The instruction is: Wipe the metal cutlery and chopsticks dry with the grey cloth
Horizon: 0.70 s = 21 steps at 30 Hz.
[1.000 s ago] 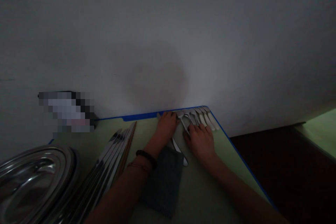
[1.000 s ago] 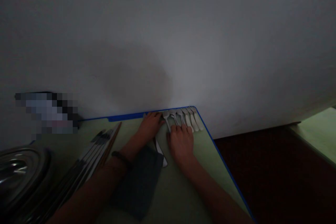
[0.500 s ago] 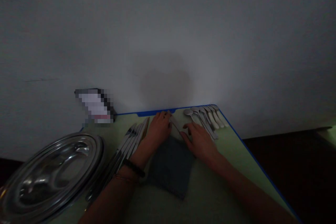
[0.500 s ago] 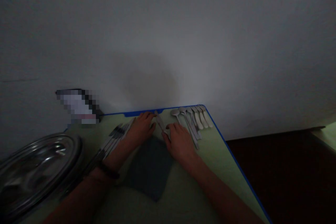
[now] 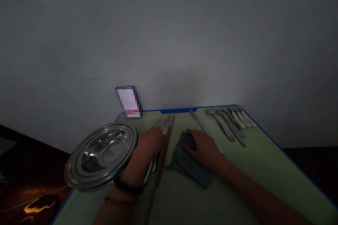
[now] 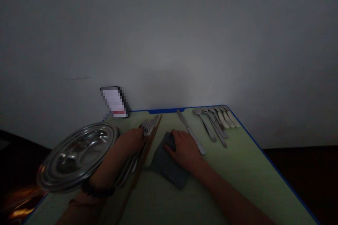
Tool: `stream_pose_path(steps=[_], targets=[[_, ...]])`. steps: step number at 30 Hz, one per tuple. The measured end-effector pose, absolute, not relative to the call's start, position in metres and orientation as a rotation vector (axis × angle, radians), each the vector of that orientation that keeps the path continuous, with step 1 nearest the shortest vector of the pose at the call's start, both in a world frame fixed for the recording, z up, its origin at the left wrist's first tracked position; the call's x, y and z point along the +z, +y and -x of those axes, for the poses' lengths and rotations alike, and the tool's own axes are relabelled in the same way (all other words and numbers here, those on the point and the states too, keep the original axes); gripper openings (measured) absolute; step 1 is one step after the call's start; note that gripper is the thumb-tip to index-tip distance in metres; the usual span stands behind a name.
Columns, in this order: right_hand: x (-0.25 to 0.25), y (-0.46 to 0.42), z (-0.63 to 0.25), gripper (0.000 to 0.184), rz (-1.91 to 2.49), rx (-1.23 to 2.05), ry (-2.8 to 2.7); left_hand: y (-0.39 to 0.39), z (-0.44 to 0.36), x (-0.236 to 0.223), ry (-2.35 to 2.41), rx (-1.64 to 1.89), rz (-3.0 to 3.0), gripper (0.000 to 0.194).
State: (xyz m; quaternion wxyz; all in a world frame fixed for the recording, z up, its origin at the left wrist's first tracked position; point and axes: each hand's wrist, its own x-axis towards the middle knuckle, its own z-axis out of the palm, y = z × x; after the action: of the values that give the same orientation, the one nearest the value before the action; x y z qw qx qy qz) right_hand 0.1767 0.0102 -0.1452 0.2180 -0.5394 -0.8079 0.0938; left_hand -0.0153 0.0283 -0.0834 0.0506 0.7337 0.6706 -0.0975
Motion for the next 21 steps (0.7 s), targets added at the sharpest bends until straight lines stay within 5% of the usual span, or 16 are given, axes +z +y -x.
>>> stream_pose_path(steps=[7, 13, 21], targets=[[-0.144, 0.001, -0.176, 0.021, 1.344, 0.15, -2.364, 0.016, -0.005, -0.079, 1.937, -0.353, -2.308, 0.031], [-0.134, -0.018, -0.177, 0.05, 1.23, 0.198, -2.52, 0.014, -0.013, -0.082, 1.925, -0.363, -2.346, 0.033], [-0.139, -0.008, -0.179, 0.017, 1.244, 0.224, -2.467, 0.003, -0.008, -0.069, 1.856, -0.414, -2.328, 0.03]])
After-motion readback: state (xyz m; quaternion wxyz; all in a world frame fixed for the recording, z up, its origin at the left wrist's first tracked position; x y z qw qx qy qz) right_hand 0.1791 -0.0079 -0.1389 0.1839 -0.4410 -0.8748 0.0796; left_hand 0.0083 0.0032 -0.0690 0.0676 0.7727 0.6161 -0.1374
